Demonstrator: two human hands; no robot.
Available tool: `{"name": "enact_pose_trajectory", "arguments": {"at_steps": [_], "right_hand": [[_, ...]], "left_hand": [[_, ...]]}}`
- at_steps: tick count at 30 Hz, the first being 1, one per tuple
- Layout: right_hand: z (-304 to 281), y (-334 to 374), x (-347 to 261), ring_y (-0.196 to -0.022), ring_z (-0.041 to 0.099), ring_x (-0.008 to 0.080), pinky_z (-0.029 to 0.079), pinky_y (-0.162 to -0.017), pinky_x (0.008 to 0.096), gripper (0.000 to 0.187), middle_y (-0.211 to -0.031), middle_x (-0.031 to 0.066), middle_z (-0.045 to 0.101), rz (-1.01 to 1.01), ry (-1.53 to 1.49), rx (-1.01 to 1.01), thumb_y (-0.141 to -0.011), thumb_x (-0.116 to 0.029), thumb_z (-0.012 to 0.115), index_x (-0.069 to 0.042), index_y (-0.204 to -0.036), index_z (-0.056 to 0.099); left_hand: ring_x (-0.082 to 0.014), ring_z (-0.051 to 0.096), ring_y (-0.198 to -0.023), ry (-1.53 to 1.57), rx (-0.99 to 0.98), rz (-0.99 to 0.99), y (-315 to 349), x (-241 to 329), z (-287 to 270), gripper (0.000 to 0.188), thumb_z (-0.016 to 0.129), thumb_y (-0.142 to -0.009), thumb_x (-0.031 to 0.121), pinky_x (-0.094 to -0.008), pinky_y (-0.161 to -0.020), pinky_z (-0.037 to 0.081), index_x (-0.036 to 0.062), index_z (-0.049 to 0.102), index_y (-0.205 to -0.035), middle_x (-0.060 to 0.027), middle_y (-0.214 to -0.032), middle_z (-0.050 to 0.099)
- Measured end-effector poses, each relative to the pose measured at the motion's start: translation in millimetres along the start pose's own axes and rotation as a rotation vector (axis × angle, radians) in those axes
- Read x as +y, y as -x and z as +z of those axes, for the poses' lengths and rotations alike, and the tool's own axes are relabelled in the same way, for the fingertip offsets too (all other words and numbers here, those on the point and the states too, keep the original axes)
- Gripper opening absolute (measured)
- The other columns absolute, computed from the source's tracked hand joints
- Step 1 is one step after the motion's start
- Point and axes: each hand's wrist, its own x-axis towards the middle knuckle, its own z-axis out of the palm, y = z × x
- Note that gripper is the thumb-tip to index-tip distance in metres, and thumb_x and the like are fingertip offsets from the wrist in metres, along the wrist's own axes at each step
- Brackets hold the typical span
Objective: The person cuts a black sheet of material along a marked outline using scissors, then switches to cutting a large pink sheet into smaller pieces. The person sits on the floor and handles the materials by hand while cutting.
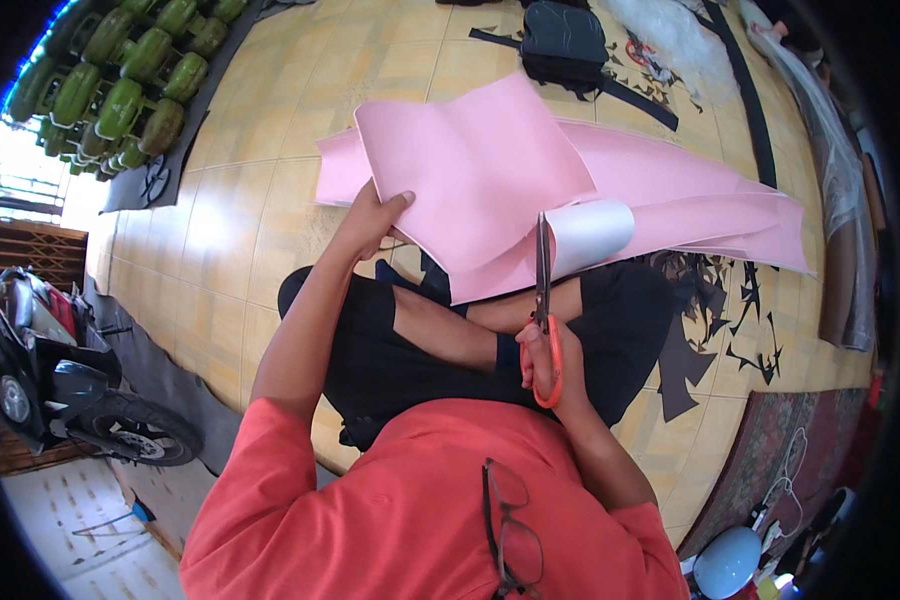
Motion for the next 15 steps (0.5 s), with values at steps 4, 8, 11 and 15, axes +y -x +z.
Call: {"name": "enact_pose_trajectory", "arguments": {"at_steps": [4,8,11,15], "right_hand": [[-4.0,-0.3,7.9,-0.044,0.047,0.0059,0.041,-0.040,0.0216,0.030,-0.059,-0.0009,0.048,0.018,-0.007,0.043,-0.096,-0.034,0.058,-0.005,-0.091,0.056],[-1.3,-5.1,7.7,-0.044,0.047,0.0061,0.040,-0.039,0.0221,0.030,-0.057,-0.0012,0.047,0.042,0.020,0.033,-0.096,-0.033,0.058,-0.004,-0.090,0.057],[2.8,-6.4,11.0,-0.043,0.047,0.0066,0.039,-0.039,0.0231,0.030,-0.056,-0.0008,0.047,0.049,0.071,0.017,-0.096,-0.033,0.058,-0.004,-0.088,0.057],[9.2,-5.7,24.4,-0.042,0.048,0.0078,0.039,-0.039,0.0250,0.033,-0.056,0.0004,0.049,0.010,0.149,-0.006,-0.096,-0.034,0.059,-0.003,-0.087,0.057]], "left_hand": [[-0.0223,0.061,-0.090,-0.055,0.115,-0.008,-16.7,-29.4,-14.7,0.044,0.057,-0.088,0.005,-0.0346,-0.068,0.054,-0.0031,0.044,-0.130,-0.0159,-0.110,0.060],[-0.0200,0.057,-0.095,-0.036,0.156,0.164,-29.1,-56.8,-31.2,0.043,0.056,-0.088,0.003,-0.0325,-0.082,0.048,-0.0033,0.047,-0.129,-0.0145,-0.111,0.061],[-0.0190,0.058,-0.097,-0.152,0.201,0.214,-31.0,-46.3,-31.7,0.041,0.056,-0.088,0.004,-0.0318,-0.087,0.046,-0.0037,0.048,-0.128,-0.0142,-0.112,0.061],[-0.0195,0.059,-0.100,-0.006,0.258,0.197,-24.3,-32.4,-38.8,0.039,0.056,-0.090,0.007,-0.0318,-0.087,0.047,-0.0048,0.048,-0.127,-0.0140,-0.113,0.061]]}}
